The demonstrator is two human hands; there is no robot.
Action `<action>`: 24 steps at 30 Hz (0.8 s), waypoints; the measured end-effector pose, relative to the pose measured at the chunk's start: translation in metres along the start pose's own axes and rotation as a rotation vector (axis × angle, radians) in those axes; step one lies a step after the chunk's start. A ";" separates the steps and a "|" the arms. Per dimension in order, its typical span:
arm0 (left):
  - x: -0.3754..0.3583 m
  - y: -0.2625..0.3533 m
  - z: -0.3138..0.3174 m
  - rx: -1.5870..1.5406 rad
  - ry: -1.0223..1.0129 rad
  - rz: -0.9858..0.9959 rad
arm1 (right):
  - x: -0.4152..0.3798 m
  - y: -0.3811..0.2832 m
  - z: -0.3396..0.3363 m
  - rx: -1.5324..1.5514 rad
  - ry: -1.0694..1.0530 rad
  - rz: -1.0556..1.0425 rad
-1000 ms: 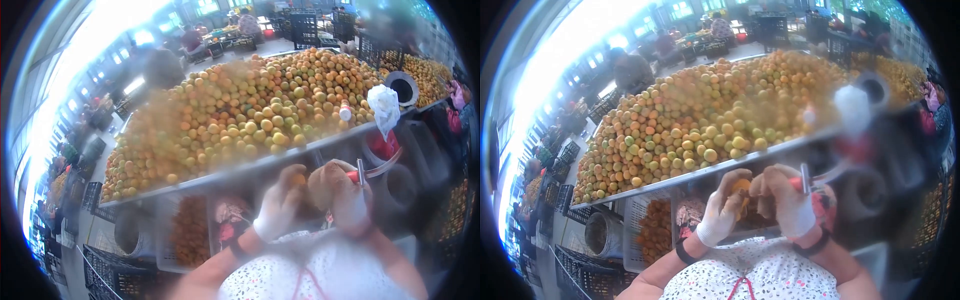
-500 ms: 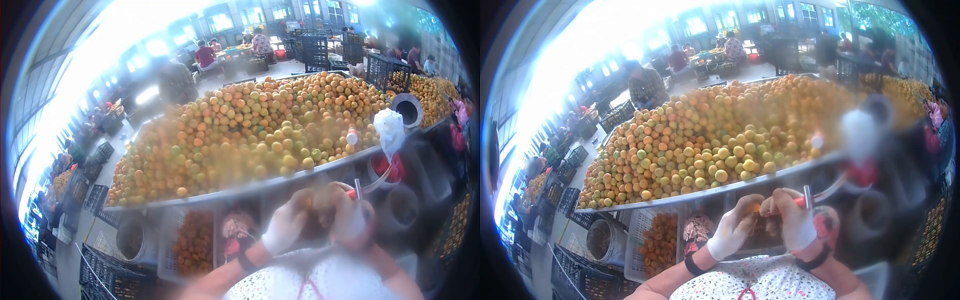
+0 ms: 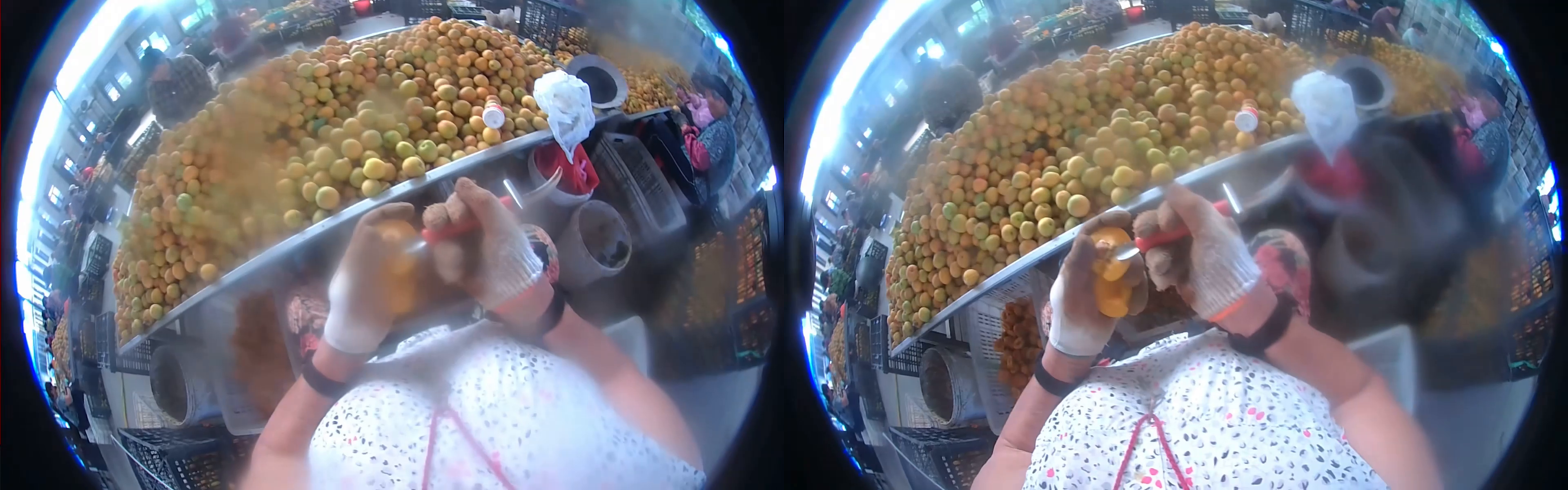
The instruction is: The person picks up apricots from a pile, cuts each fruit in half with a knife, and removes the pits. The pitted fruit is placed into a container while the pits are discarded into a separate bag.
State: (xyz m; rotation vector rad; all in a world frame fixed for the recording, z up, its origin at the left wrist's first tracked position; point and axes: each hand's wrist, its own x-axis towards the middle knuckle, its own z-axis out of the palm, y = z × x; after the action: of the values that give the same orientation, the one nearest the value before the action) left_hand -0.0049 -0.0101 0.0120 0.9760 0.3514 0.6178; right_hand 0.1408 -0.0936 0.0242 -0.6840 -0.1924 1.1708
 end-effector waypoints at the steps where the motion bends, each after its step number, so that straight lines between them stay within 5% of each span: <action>1: 0.002 -0.001 -0.007 0.387 -0.083 0.163 | 0.004 0.003 -0.002 -0.026 -0.031 -0.066; 4: 0.008 -0.005 -0.007 0.653 -0.024 0.283 | -0.007 -0.003 0.008 -0.158 -0.031 -0.127; 7: 0.004 -0.004 -0.005 0.389 -0.037 0.114 | -0.009 0.000 0.011 -0.378 -0.102 -0.236; 12: 0.002 0.000 -0.003 -0.152 -0.049 -0.127 | 0.006 -0.002 -0.002 0.185 -0.120 0.154; 14: 0.003 0.001 0.003 -0.172 -0.014 -0.136 | 0.010 0.001 -0.001 0.172 -0.114 0.127; 16: 0.004 -0.001 0.006 -0.043 0.048 -0.097 | 0.010 0.003 -0.005 0.165 -0.082 0.088; 17: 0.014 -0.017 -0.003 0.097 0.054 0.073 | 0.011 0.006 -0.008 0.123 -0.055 0.020; 21: 0.006 -0.016 -0.014 0.403 0.033 -0.266 | 0.008 0.011 -0.007 -0.107 -0.005 -0.276; 24: 0.005 -0.019 -0.018 0.575 -0.056 -0.102 | 0.010 0.009 -0.016 -0.395 -0.002 -0.376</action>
State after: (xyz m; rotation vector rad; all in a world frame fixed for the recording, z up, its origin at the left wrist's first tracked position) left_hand -0.0048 -0.0027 -0.0133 1.5109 0.5415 0.3979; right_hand 0.1457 -0.0892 0.0047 -0.9449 -0.5405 0.7766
